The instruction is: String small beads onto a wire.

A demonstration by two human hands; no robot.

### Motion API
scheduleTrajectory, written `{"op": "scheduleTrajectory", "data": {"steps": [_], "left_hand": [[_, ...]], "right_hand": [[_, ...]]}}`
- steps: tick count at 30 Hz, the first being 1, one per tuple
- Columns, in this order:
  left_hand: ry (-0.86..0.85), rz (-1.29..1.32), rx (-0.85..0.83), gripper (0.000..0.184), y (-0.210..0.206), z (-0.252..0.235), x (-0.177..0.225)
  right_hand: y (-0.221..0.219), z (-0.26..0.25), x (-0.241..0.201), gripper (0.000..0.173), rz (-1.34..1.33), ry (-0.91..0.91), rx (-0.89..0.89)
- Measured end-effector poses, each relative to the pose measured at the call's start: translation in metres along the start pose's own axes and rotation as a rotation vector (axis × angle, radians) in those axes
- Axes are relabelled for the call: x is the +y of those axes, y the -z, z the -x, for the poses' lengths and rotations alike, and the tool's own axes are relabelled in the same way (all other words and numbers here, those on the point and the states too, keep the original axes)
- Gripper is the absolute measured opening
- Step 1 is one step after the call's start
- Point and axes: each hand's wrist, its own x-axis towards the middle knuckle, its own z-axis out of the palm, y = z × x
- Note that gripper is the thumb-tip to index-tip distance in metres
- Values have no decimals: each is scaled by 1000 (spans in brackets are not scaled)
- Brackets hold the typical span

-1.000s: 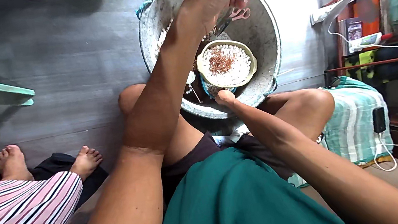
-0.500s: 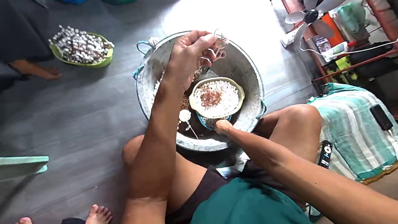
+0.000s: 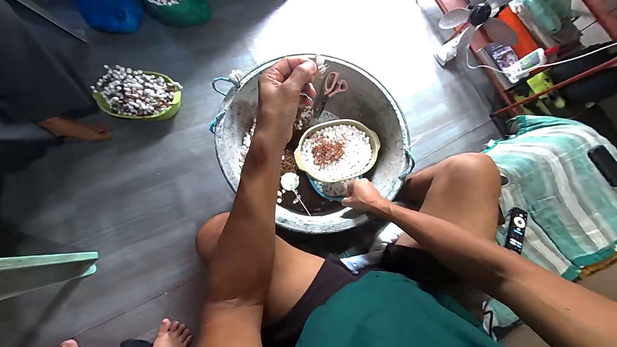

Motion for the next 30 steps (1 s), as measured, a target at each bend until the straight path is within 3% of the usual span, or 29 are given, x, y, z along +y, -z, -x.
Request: {"op": "scheduleTrajectory", "data": {"steps": [3, 6, 9, 12, 15, 20, 30], "left_hand": [[2, -30, -3, 13, -1, -3, -7], [-61, -107, 24, 11, -3, -5, -13], [-166, -250, 33, 10, -9, -7, -16], [-230, -291, 37, 11, -12, -7, -21], [-219, -275, 42, 10, -11, -9, -27], [-247, -278, 28, 7, -12, -18, -31], [-287, -310, 34, 6, -18, -24, -33]], "right_hand": [[35, 21, 3, 33, -281, 171, 64], [109, 41, -10, 15, -804, 492, 50], [187, 48, -31, 21, -1166, 753, 36], [236, 41, -47, 21, -1411, 911, -38], [246, 21, -50, 19, -1591, 1005, -134], [238, -3, -46, 24, -1813, 966, -294], [239, -8, -47, 20, -1855, 986, -328]]}}
